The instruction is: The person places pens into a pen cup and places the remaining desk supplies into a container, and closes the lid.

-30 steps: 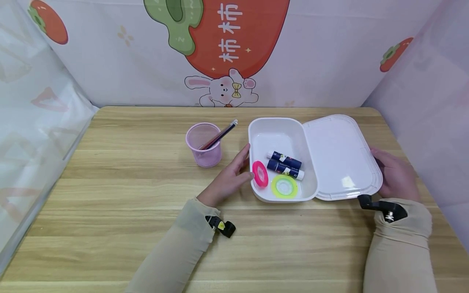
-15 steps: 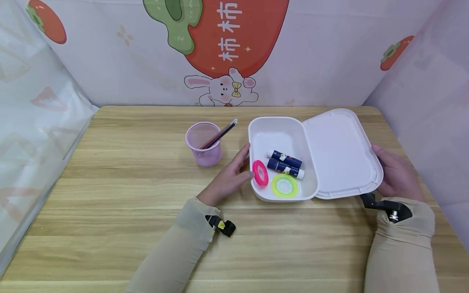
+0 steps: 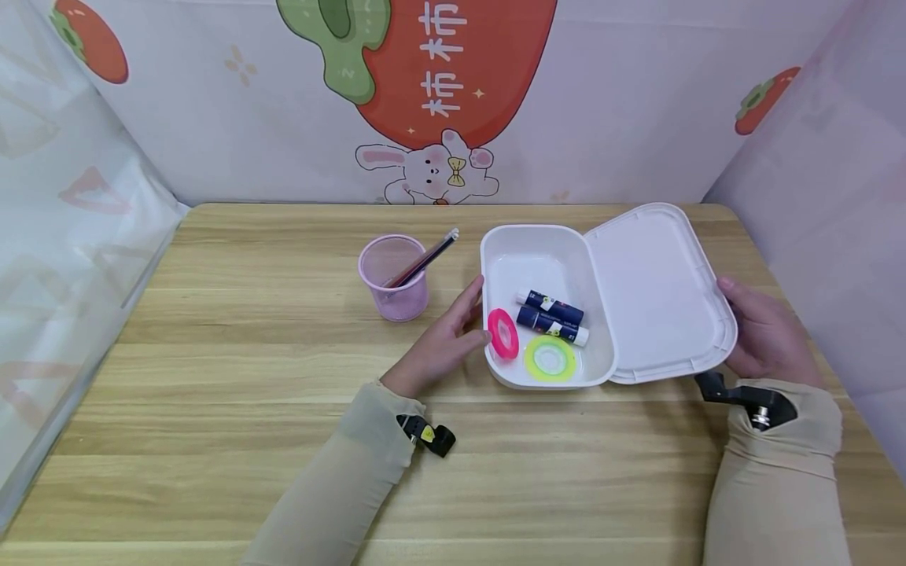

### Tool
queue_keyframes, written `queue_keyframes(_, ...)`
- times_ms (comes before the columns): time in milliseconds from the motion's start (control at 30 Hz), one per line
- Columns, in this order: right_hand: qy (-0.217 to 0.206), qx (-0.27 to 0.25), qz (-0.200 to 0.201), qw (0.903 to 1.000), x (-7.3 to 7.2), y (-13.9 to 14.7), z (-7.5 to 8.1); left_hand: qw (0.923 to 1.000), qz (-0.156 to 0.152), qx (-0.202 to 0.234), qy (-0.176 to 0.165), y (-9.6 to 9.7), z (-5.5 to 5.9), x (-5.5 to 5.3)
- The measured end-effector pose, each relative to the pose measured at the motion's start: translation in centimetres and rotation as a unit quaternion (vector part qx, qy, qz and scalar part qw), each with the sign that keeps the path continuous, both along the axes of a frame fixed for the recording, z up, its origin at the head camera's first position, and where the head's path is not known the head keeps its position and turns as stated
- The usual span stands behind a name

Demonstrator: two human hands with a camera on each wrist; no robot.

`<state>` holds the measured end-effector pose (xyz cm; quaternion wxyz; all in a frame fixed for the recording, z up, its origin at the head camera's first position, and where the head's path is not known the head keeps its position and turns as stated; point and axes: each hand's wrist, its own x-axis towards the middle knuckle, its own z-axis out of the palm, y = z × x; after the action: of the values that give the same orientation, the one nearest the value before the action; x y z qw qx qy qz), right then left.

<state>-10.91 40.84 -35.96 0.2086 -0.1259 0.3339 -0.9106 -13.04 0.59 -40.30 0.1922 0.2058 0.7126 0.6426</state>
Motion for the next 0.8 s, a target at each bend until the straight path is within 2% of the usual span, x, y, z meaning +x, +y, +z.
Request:
queue_keyframes(200,-0.006,0.002,0.001,1.0,-0.2,-0.8,0.6,0.9999,0.003,-0.002,0.01,-0.2,-0.2,-0.1)
queue_keyframes(367,-0.018,-0.004,-0.025,0.9995,-0.3,-1.4,1.1,0.9999,-0.009,0.004,-0.003,-0.5,1.0,0.3)
queue_keyframes(533,-0.023,-0.003,-0.085,0.9961,0.0,-2.1,2.2,0.9997,-0.018,0.004,-0.014,-0.7,2.8,0.9)
queue_keyframes(700,-0.017,0.019,-0.153,0.988,0.4,-3.2,3.5,0.9998,-0.021,0.001,-0.002,-0.5,2.8,0.9)
queue_keyframes(800,-0.018,0.078,-0.186,0.9792,0.5,-4.0,4.4,0.9998,-0.021,-0.006,-0.002,-0.4,2.7,0.8)
